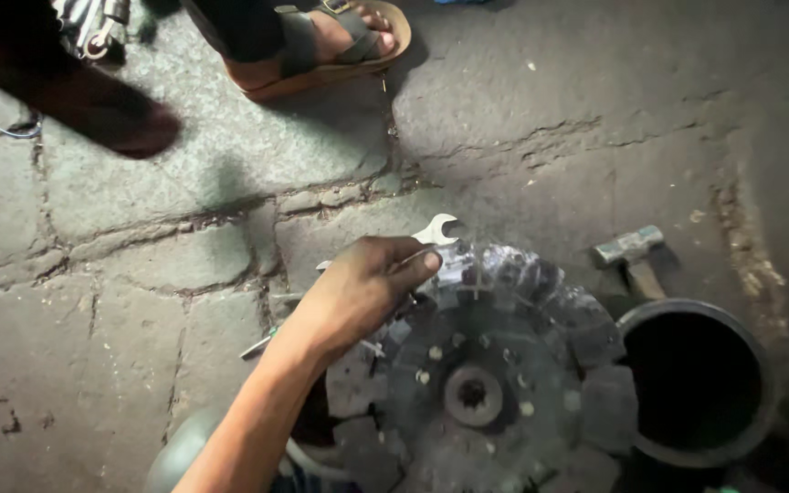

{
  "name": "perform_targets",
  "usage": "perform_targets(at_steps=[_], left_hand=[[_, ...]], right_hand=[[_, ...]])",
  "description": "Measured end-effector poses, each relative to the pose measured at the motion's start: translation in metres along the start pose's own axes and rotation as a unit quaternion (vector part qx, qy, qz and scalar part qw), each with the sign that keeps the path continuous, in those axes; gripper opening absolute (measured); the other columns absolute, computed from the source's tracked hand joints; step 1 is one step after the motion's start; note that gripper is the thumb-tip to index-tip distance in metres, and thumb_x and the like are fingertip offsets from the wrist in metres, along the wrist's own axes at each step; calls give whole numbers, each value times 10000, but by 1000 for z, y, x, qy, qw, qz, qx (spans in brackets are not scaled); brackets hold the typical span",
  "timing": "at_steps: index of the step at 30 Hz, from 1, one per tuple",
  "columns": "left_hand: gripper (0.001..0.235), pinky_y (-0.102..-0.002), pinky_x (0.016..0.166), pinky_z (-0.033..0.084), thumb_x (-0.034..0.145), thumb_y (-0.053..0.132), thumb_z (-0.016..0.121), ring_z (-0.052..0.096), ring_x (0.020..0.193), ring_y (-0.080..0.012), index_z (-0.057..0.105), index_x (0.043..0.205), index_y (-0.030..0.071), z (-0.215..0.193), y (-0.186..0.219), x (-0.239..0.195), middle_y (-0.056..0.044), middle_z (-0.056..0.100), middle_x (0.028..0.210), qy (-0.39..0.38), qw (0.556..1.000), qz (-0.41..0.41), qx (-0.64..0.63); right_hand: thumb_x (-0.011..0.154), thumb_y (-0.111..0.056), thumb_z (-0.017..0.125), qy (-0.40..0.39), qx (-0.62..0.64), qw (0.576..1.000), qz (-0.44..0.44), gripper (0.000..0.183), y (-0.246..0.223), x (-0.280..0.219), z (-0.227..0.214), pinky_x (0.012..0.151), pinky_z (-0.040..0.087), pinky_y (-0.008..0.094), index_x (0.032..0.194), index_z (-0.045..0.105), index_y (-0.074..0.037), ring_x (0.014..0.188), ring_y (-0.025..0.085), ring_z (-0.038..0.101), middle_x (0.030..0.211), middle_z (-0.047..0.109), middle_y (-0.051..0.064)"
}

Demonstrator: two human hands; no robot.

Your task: The person sits on the floor and uses a small green-handled tool to scrape or clean the surface of a circular clutch assembly. They rotate the assembly and continue scraping different sections while holding it steady with the other hand.

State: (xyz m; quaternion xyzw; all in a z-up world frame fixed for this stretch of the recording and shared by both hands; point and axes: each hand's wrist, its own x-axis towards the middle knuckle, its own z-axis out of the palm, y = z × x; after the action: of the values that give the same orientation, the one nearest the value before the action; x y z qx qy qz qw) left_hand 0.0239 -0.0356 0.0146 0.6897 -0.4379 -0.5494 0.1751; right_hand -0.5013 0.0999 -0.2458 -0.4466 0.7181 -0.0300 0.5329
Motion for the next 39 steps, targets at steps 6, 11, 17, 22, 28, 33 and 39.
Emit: perform_targets(at_steps=[6,11,17,22,28,33,39], left_hand=[[513,-348,718,552,907,474,592,645,725,-177,693,1177,49,-3,0,14,-161,727,777,-20,995,-51,82],[508,-362,719,546,913,486,587,648,743,-194,712,1142,51,2,8,16,-148,756,828,5,995,-63,81],[578,-497,1035,410,1058,441,477,473,1353,-402,467,1491,59,44,1,-1,-238,472,1487,201,901,127,363],[825,-600,1234,77,1051,505,437,72,1572,-422,157,1604,-40,60,-16,-10,-272,91,1684,241,861,190,406],[811,-634,1200,-29,1079,511,347,-60,1546,-408,55,1611,-27,103,11,-13,-266,-63,1673,280,849,128,430],[882,-635,1189,-41,1001,550,388,-47,1549,-388,67,1578,-35,154,27,-23,-229,-53,1660,302,885,136,328],[830,-614,1210,68,1014,499,395,43,1556,-376,118,1572,-50,162,28,-25,-243,55,1679,338,860,145,353]], right_hand=[[1024,-21,597,-5,44,997,59,374,12,8,19,608,487,411,1384,646,68,751,274,580,1021,620,189],[1038,-21,590,-25,108,991,73,362,35,0,26,610,479,412,1381,622,91,764,281,578,1036,614,203],[1055,-22,582,-106,333,936,-46,352,25,-13,17,612,469,415,1377,594,119,779,290,575,1054,607,220],[1069,-23,575,-272,527,782,-190,347,0,-32,-2,613,462,416,1374,570,143,792,297,573,1069,601,235],[1086,-24,568,-340,584,688,-263,345,-22,-74,-14,615,452,419,1370,542,171,807,305,571,1086,594,252],[1077,-26,593,-339,602,657,-301,344,-49,-97,-9,644,424,376,1344,564,190,856,286,558,1105,601,245],[1035,-41,612,-220,594,711,-307,383,-70,-129,-1,606,427,354,1390,606,103,841,274,562,1207,600,225]])
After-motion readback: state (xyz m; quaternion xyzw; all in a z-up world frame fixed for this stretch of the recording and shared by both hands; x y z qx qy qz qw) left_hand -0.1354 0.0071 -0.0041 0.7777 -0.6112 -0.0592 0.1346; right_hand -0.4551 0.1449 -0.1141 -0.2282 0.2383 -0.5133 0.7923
